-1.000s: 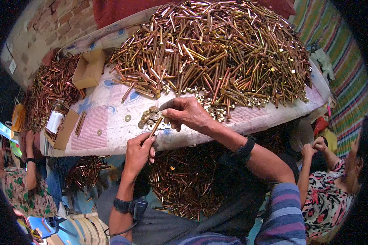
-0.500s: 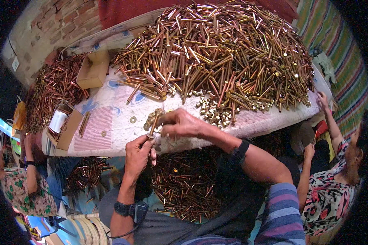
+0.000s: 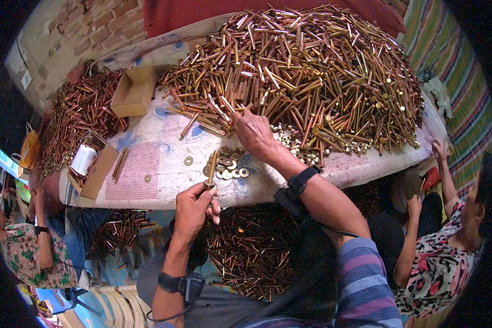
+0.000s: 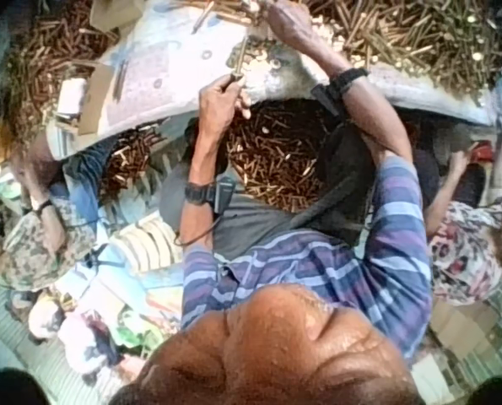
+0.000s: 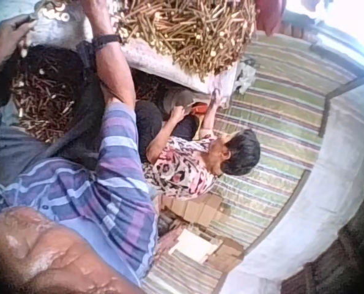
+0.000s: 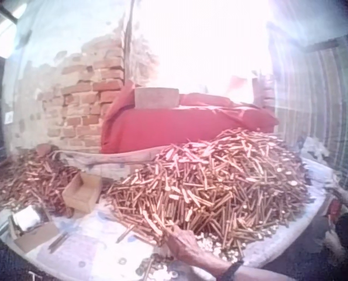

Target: The recorder and other workers are manually assembling small metal tubes by inserting paper components and metal washers.

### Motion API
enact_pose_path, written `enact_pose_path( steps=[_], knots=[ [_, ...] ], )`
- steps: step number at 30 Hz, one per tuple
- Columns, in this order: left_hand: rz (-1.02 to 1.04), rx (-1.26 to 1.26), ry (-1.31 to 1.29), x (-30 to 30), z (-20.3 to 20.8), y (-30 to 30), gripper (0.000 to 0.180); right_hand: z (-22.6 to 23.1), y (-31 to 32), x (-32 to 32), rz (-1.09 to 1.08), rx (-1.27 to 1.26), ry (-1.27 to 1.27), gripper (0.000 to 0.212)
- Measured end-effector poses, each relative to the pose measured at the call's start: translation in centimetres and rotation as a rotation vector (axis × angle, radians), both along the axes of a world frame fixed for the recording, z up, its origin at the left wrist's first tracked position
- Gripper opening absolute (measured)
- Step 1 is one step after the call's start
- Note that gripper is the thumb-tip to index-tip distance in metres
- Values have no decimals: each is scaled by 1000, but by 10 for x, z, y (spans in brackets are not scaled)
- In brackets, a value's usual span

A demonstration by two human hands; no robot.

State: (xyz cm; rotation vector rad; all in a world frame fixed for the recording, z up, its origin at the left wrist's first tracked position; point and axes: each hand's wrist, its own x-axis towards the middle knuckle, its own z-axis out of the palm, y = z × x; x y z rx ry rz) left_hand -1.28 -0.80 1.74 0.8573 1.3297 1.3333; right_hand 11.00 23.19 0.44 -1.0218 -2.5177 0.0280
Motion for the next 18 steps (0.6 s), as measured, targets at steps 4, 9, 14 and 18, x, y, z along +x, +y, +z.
enact_pose_path(
  steps=[4,9,14,18],
  knots=[
    [10,2,5,-2,-8,-1,21,10,-5,10,99,-14,195,19],
    [5,-19,60,4,-10,3,20,49,-27,33,115,-415,700,23],
    [-31,-52,96,10,-16,4,20,67,-67,53,141,-1140,892,24],
    [-48,-91,137,14,-10,3,20,65,-68,69,205,-1160,807,25]
  ],
)
